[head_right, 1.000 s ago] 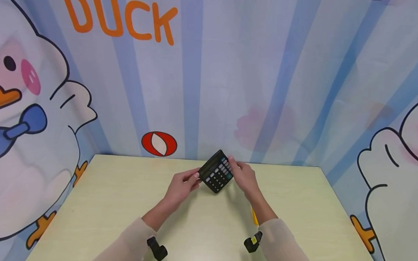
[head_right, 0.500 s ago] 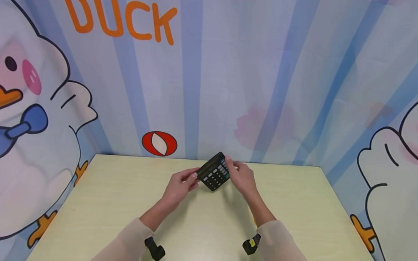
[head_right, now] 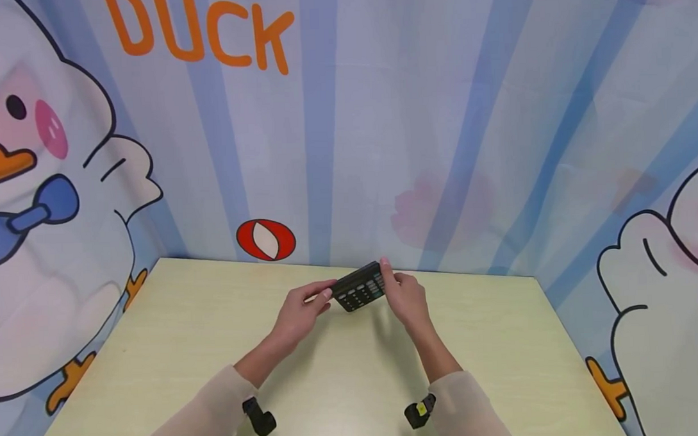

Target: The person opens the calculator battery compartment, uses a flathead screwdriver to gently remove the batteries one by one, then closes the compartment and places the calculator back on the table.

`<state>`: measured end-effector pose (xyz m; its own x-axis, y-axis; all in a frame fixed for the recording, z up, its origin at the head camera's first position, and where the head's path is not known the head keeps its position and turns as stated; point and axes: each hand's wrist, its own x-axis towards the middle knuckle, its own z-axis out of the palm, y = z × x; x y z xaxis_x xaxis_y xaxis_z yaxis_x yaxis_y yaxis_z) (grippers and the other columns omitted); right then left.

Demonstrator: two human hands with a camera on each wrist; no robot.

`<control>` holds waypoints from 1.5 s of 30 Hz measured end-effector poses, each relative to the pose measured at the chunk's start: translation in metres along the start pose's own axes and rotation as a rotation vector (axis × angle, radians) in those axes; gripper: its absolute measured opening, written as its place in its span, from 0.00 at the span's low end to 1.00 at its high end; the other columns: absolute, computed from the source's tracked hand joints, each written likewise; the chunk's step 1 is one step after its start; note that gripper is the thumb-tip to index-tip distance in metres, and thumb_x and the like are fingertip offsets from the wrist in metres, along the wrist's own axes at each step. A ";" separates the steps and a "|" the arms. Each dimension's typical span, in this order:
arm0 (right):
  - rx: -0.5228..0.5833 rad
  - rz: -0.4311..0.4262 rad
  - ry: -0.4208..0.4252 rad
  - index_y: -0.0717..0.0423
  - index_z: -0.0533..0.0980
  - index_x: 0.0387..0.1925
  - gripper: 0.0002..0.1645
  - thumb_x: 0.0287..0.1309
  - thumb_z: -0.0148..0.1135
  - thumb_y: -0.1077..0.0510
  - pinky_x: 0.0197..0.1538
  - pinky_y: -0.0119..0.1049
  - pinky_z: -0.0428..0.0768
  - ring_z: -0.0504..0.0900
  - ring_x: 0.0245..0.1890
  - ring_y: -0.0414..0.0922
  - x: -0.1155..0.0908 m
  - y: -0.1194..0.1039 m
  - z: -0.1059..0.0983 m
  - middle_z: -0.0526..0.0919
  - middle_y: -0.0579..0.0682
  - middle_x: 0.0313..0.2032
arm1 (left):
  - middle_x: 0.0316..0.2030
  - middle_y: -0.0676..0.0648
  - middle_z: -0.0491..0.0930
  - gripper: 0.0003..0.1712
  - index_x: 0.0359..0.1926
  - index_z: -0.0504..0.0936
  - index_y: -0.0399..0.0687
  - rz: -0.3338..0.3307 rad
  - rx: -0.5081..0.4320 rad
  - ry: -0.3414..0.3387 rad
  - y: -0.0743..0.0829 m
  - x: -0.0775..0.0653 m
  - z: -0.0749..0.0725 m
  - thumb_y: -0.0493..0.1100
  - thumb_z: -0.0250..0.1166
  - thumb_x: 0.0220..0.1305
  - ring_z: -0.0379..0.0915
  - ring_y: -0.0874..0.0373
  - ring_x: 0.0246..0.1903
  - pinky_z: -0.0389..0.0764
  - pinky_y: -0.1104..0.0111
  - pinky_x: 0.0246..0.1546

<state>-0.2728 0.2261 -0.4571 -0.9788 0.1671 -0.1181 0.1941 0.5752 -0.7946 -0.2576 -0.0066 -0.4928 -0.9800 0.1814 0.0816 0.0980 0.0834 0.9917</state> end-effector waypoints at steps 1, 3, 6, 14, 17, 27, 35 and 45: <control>0.008 0.001 -0.002 0.66 0.79 0.59 0.62 0.68 0.33 0.14 0.57 0.55 0.78 0.80 0.53 0.59 -0.001 -0.001 -0.001 0.83 0.64 0.52 | 0.64 0.38 0.81 0.19 0.67 0.83 0.42 0.007 0.014 0.005 0.001 0.000 0.000 0.39 0.60 0.81 0.80 0.42 0.63 0.83 0.59 0.59; 0.029 0.003 -0.006 0.65 0.80 0.51 0.58 0.69 0.35 0.15 0.51 0.51 0.76 0.79 0.44 0.55 -0.002 -0.004 -0.002 0.82 0.61 0.42 | 0.64 0.39 0.81 0.19 0.67 0.83 0.44 0.014 0.028 0.012 0.001 0.000 -0.001 0.40 0.60 0.81 0.80 0.43 0.63 0.83 0.58 0.59; 0.086 0.018 -0.035 0.64 0.80 0.56 0.54 0.71 0.40 0.18 0.58 0.53 0.77 0.83 0.48 0.55 -0.004 -0.007 -0.006 0.84 0.62 0.48 | 0.65 0.38 0.80 0.20 0.68 0.83 0.44 0.033 0.039 0.010 0.002 -0.001 -0.001 0.40 0.60 0.81 0.80 0.42 0.63 0.83 0.56 0.60; 0.175 0.013 -0.065 0.61 0.76 0.37 0.42 0.75 0.47 0.25 0.51 0.47 0.70 0.74 0.41 0.48 -0.006 -0.009 -0.008 0.72 0.50 0.32 | 0.68 0.35 0.77 0.23 0.72 0.76 0.37 0.020 -0.025 0.005 0.001 0.000 -0.002 0.38 0.58 0.82 0.77 0.39 0.66 0.80 0.56 0.63; 0.176 0.012 -0.072 0.55 0.71 0.28 0.38 0.76 0.48 0.26 0.49 0.45 0.69 0.68 0.32 0.44 -0.006 -0.006 -0.006 0.66 0.44 0.25 | 0.68 0.32 0.75 0.24 0.73 0.74 0.33 0.010 -0.031 0.009 0.000 0.001 -0.001 0.36 0.57 0.82 0.76 0.38 0.66 0.80 0.57 0.63; 0.200 0.010 -0.179 0.65 0.67 0.77 0.48 0.77 0.52 0.31 0.76 0.58 0.65 0.70 0.74 0.62 -0.007 -0.004 -0.004 0.63 0.64 0.78 | 0.69 0.31 0.73 0.24 0.73 0.71 0.28 -0.024 -0.028 0.051 0.002 0.002 -0.001 0.37 0.54 0.83 0.75 0.37 0.67 0.79 0.56 0.65; 0.176 -0.021 -0.223 0.65 0.70 0.74 0.46 0.76 0.55 0.32 0.76 0.60 0.63 0.71 0.73 0.63 -0.010 -0.006 -0.011 0.68 0.64 0.75 | 0.66 0.35 0.77 0.23 0.70 0.77 0.33 -0.079 -0.027 0.085 0.004 0.004 -0.005 0.38 0.59 0.81 0.81 0.42 0.62 0.81 0.56 0.62; 0.070 -0.112 -0.193 0.62 0.74 0.72 0.43 0.75 0.58 0.32 0.73 0.63 0.69 0.73 0.71 0.63 -0.015 -0.005 -0.010 0.76 0.61 0.70 | 0.64 0.35 0.79 0.22 0.67 0.79 0.33 -0.097 0.028 0.109 0.003 0.004 -0.007 0.37 0.62 0.78 0.80 0.42 0.62 0.82 0.54 0.61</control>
<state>-0.2588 0.2292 -0.4454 -0.9895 -0.0553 -0.1332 0.0849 0.5233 -0.8479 -0.2625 -0.0123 -0.4893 -0.9979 0.0640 -0.0025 0.0054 0.1231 0.9924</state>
